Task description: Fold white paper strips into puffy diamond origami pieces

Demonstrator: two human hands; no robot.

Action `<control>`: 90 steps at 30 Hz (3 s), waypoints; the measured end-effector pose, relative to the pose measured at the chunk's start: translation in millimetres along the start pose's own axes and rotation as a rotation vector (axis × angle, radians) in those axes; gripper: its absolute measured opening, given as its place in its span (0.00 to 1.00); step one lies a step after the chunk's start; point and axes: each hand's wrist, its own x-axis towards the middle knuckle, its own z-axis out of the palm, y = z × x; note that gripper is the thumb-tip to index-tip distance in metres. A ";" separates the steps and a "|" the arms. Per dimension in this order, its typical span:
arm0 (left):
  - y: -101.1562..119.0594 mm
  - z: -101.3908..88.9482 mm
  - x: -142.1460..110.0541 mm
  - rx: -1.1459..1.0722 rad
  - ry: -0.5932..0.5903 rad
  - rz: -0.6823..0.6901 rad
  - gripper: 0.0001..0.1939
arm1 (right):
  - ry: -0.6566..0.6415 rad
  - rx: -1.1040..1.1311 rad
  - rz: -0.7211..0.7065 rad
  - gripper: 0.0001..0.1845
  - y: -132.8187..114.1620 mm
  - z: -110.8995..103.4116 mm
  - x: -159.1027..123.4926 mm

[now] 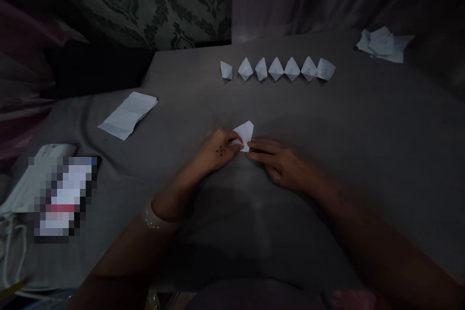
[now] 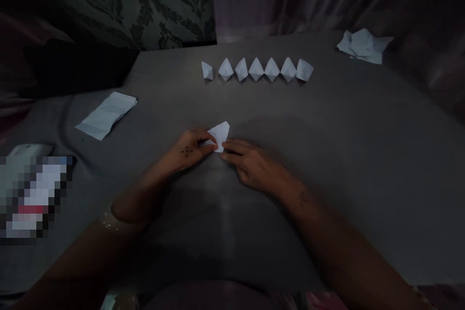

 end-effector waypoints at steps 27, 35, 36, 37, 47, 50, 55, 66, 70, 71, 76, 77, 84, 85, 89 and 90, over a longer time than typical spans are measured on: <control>1.1 -3.7 -3.4 0.074 0.134 -0.206 0.08 | -0.039 -0.113 0.057 0.24 -13.3 -2.9 3.6; -2.1 0.3 -2.8 0.108 0.167 -0.174 0.07 | 0.000 -0.139 0.018 0.21 -11.9 -0.1 5.5; -1.4 0.2 -3.3 0.114 0.169 -0.167 0.07 | 0.001 -0.137 0.008 0.21 -11.2 0.8 5.3; -0.6 -0.1 -4.1 0.122 0.167 -0.151 0.07 | -0.002 -0.136 0.000 0.21 -10.5 1.5 5.2; -0.8 -0.2 -3.4 0.219 0.160 -0.118 0.08 | -0.047 -0.087 -0.024 0.13 -8.4 -8.3 26.2; -0.4 -0.6 -2.5 0.200 0.153 -0.124 0.08 | -0.020 0.013 -0.020 0.12 -1.2 -5.9 35.1; 2.0 -2.7 -2.2 0.176 0.131 -0.130 0.09 | -0.003 0.102 -0.025 0.10 12.2 0.7 39.8; -0.4 -1.8 -2.2 0.188 0.131 -0.115 0.08 | -0.010 0.112 -0.044 0.07 17.0 6.9 38.4; -2.1 -0.3 -3.8 0.230 0.133 -0.087 0.09 | 0.007 0.063 -0.055 0.09 14.4 7.1 38.3; -1.9 0.2 -4.3 0.245 0.139 -0.084 0.09 | 0.010 0.050 -0.068 0.09 13.9 7.1 38.4; 1.1 4.4 -5.7 0.316 0.157 -0.069 0.10 | -0.003 0.005 -0.099 0.12 12.7 7.5 38.2; 1.2 5.4 -5.4 0.332 0.159 -0.066 0.10 | -0.011 -0.012 -0.098 0.12 12.8 7.9 38.0; 9.3 2.8 -11.1 0.505 0.202 -0.053 0.13 | -0.011 -0.053 -0.055 0.11 12.0 10.6 37.3; 13.6 2.4 -15.9 0.544 0.211 -0.040 0.14 | -0.012 -0.047 -0.055 0.11 11.7 10.4 37.4; 32.0 14.0 -44.4 0.636 0.153 0.089 0.16 | 0.006 -0.020 -0.049 0.11 12.2 10.7 37.2; 34.8 20.3 -51.8 0.638 0.137 0.128 0.17 | 0.015 -0.012 -0.053 0.11 13.2 11.4 37.1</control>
